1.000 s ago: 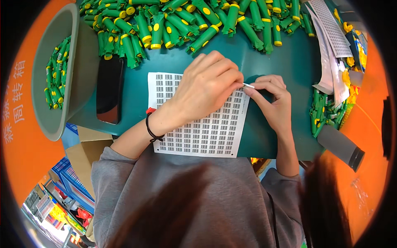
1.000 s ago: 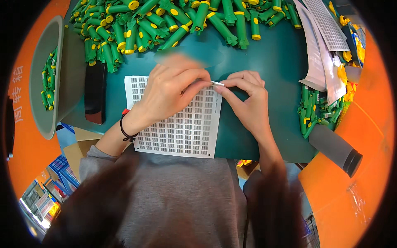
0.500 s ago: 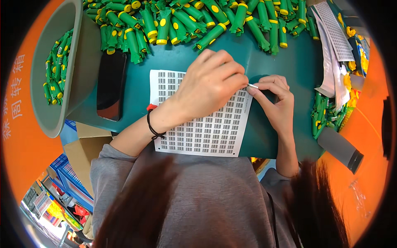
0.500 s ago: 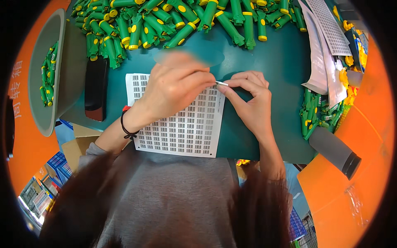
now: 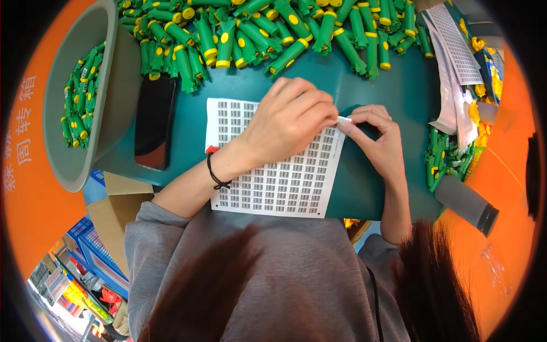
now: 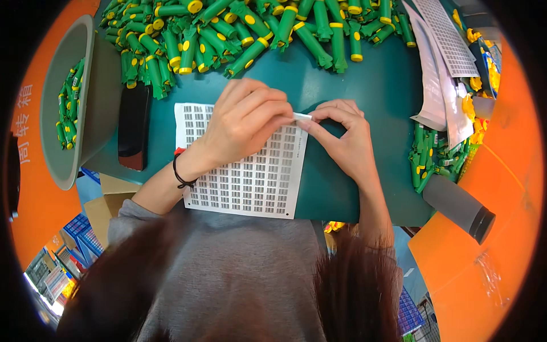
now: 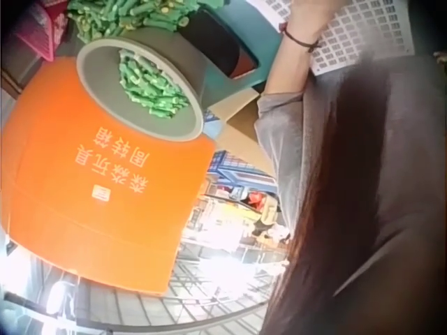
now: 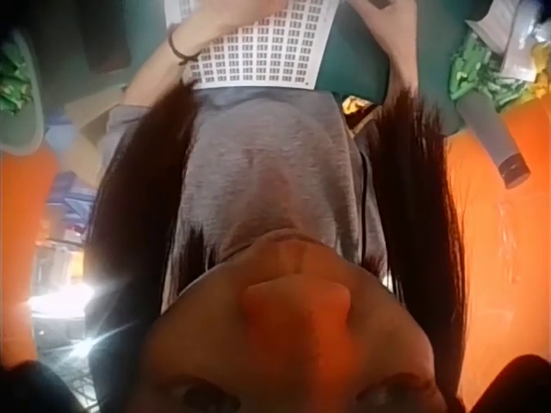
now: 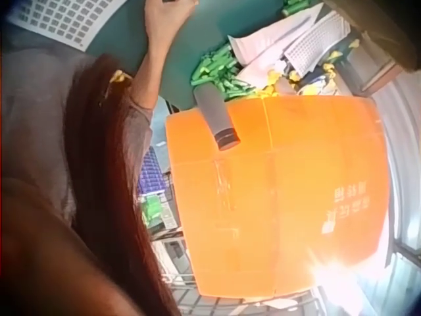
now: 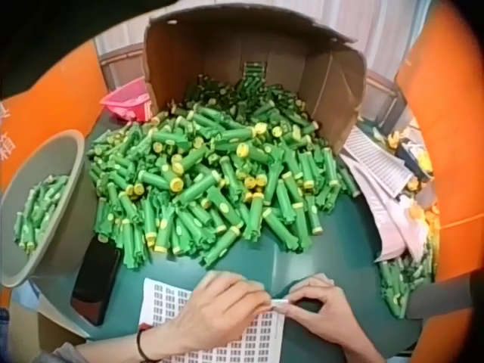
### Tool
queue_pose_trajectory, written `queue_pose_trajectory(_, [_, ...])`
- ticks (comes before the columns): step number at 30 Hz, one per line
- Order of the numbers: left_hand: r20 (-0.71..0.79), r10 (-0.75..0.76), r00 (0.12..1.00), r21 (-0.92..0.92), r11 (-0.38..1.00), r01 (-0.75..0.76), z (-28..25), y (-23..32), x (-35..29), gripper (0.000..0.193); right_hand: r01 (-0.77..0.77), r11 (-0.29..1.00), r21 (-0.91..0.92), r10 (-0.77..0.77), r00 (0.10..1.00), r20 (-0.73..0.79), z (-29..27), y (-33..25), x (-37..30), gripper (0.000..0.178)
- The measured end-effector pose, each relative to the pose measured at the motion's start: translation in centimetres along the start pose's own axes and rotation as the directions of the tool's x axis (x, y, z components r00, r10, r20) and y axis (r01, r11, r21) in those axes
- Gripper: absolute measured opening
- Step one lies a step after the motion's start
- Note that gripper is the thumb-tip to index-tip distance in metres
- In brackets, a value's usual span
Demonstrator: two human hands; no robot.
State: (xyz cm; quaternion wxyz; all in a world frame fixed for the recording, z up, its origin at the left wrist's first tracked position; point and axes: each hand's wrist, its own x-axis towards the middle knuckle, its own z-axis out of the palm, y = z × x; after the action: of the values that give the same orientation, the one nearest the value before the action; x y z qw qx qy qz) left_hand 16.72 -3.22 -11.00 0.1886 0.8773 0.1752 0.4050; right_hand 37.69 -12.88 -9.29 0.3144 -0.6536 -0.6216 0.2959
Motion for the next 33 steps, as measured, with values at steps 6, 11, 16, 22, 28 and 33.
queue_pose_trajectory(6, [-0.043, -0.035, 0.998, -0.089, 0.996, 0.031, -0.3, -0.4, -0.4, 0.019, 0.333, 0.787, -0.519, -0.433, 0.898, -0.082, -6.2, 0.5, 7.2, 0.04])
queue_pose_trajectory(11, [-0.039, -0.074, 0.996, -0.168, 0.983, 0.067, -0.6, -0.2, -0.5, 0.019, 0.478, 0.551, -0.684, -0.497, 0.846, 0.191, -8.2, 1.5, 10.4, 0.037])
queue_pose_trajectory(16, [-0.132, -0.284, 0.95, -0.37, 0.903, 0.219, -2.1, 0.4, 0.5, 0.031, 0.293, 0.914, -0.281, -0.313, 0.949, -0.028, -6.1, -1.0, 5.8, 0.034])
queue_pose_trajectory(22, [0.081, -0.484, 0.871, -0.567, 0.696, 0.439, -3.3, 2.8, 1.5, 0.073, 0.026, 0.948, 0.317, -0.011, 0.999, -0.047, -0.9, -3.9, 0.9, 0.031])
queue_pose_trajectory(28, [0.114, -0.565, 0.817, -0.571, 0.636, 0.519, -4.3, 3.0, 1.7, 0.057, -0.008, 0.554, 0.833, 0.052, 0.998, -0.025, 1.4, -3.2, -0.4, 0.039])
queue_pose_trajectory(33, [0.105, -0.403, 0.909, -0.415, 0.813, 0.408, -6.3, 3.5, 3.5, 0.015, 0.091, 0.632, 0.769, 0.008, 0.992, -0.124, 1.5, -2.8, -1.1, 0.042])
